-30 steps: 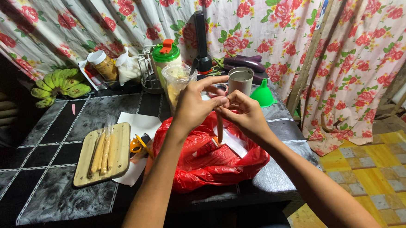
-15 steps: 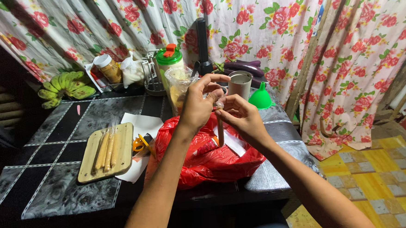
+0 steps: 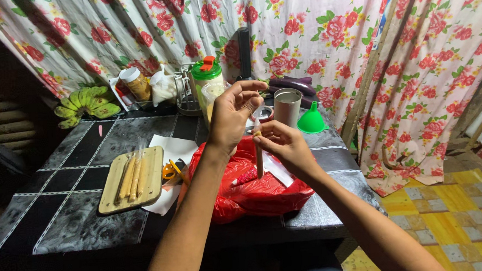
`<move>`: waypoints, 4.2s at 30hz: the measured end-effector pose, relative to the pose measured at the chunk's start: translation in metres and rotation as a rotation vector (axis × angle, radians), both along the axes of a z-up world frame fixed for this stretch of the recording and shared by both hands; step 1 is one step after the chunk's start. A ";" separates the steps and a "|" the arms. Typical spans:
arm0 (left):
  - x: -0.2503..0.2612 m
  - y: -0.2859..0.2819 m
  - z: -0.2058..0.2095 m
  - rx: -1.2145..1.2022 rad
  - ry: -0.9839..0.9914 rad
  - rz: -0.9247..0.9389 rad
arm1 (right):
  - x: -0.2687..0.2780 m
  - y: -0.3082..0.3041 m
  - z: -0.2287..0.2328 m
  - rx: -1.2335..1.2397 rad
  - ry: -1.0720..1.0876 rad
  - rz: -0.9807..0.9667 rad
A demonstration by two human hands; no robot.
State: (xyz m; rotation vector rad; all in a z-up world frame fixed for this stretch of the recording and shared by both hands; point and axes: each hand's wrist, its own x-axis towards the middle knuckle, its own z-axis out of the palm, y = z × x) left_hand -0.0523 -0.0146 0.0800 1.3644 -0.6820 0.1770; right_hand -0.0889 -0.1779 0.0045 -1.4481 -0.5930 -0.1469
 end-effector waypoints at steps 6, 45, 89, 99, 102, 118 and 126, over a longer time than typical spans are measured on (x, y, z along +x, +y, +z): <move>-0.002 0.000 -0.001 0.018 -0.019 0.004 | 0.003 -0.001 0.010 0.016 0.024 0.036; 0.027 0.191 0.003 -0.086 -0.230 0.480 | 0.067 0.152 0.028 -0.067 0.139 0.210; -0.280 0.125 -0.435 0.390 0.344 0.594 | -0.154 0.106 -0.262 -1.165 0.286 0.032; -0.282 0.136 -0.392 0.064 0.468 0.280 | -0.143 0.065 -0.319 -0.880 -0.361 0.055; -0.291 0.134 -0.387 0.230 0.280 0.337 | -0.151 0.084 -0.305 -1.055 0.153 -0.107; -0.317 0.121 -0.342 0.332 0.311 0.256 | -0.138 0.077 -0.355 -0.989 0.359 -0.084; -0.299 0.163 -0.326 1.319 0.527 0.591 | -0.218 0.063 -0.181 -0.646 0.388 0.322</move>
